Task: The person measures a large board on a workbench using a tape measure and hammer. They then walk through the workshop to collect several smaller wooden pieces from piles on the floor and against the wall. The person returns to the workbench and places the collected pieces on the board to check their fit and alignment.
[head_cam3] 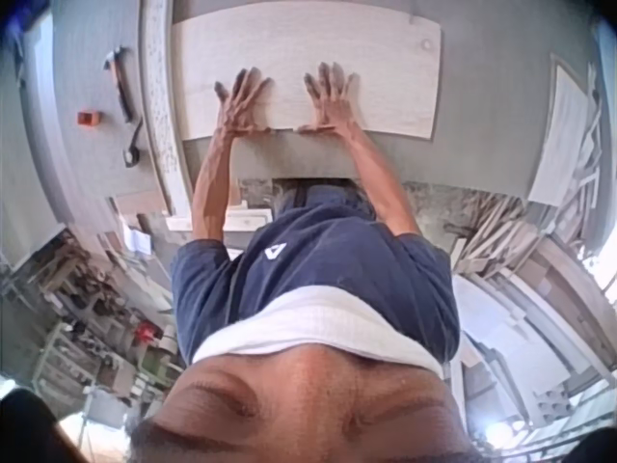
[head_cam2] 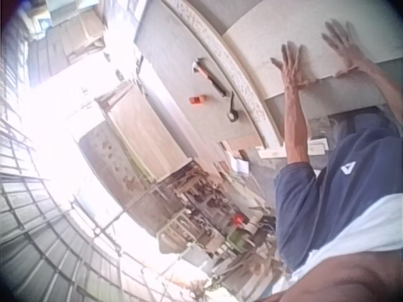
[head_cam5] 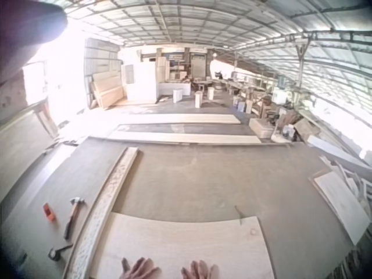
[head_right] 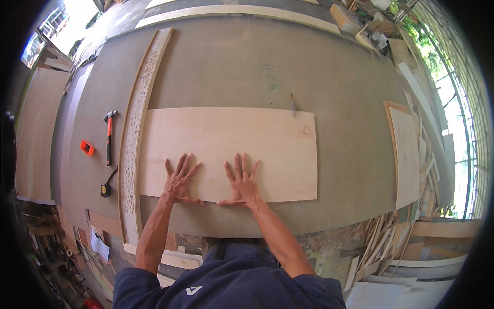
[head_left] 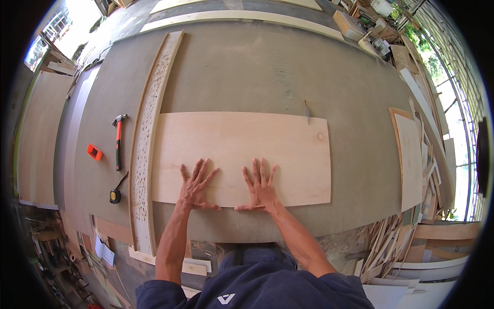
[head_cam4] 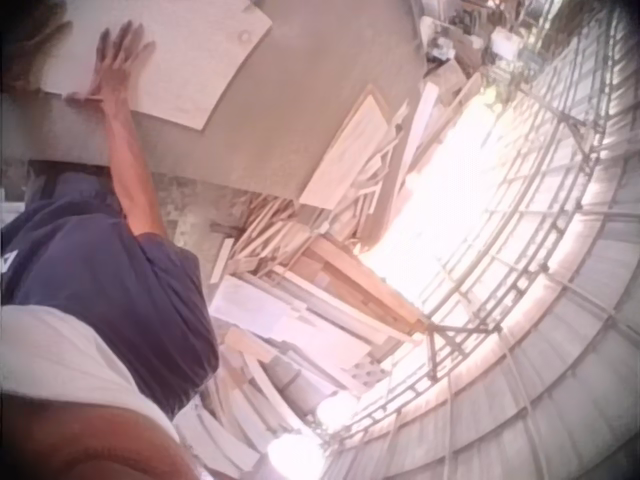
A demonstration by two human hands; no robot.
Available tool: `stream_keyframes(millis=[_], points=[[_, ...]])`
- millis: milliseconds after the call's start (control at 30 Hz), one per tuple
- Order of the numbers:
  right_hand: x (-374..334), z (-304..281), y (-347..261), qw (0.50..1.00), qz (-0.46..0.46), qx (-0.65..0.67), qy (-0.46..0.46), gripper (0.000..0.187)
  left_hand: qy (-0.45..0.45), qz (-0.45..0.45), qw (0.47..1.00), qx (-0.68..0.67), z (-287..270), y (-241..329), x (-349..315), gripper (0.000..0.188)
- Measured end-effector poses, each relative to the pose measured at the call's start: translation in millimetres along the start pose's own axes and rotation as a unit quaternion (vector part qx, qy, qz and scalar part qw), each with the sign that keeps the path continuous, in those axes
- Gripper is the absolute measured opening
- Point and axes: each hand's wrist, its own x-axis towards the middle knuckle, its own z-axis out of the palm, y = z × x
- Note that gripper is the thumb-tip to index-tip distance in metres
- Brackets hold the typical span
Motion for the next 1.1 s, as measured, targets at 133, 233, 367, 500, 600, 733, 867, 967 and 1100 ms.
stream_keyframes(millis=[133, 233, 367, 500, 600, 733, 867, 967, 1100], points=[[8.9, -2.8, 4.7, 1.0, -0.002, -0.001, 0.003, 0.144, 0.011, -0.005, 1.0, 0.003, 0.1, -3.9, 8.2, 0.148], [16.1, -4.9, 8.9, 1.0, -0.003, -0.002, 0.007, 0.145, 0.005, -0.01, 1.0, 0.011, -2.9, -5.3, 15.3, 0.148], [26.5, -2.3, 18.1, 1.0, -0.004, 0.002, 0.017, 0.145, 0.001, -0.012, 1.0, 0.014, -6.6, -9.8, 29.7, 0.149], [37.7, -5.0, 25.5, 1.0, -0.006, -0.011, 0.018, 0.147, -0.007, -0.019, 1.0, 0.022, -11.4, -13.1, 40.9, 0.15], [47.1, -8.3, 30.1, 1.0, -0.005, -0.011, 0.015, 0.147, -0.007, -0.017, 1.0, 0.026, -14.5, -16.6, 50.3, 0.15], [57.2, -12.5, 34.2, 1.0, 0.006, -0.023, -0.001, 0.147, -0.011, -0.021, 0.999, 0.032, -17.8, -18.8, 62.2, 0.149], [73.1, -12.4, 41.0, 1.0, 0.009, -0.025, 0.009, 0.149, 0.004, -0.01, 1.0, 0.016, -25.2, -25.9, 73.7, 0.149], [83.5, -12.8, 46.6, 0.999, 0.012, -0.032, 0.016, 0.149, 0.009, -0.007, 1.0, 0.014, -28.6, -31.3, 85.8, 0.15], [100.6, -20.9, 53.7, 1.0, 0.013, -0.024, -0.003, 0.147, 0.008, -0.017, 1.0, 0.02, -30.6, -41.1, 100.7, 0.15]])
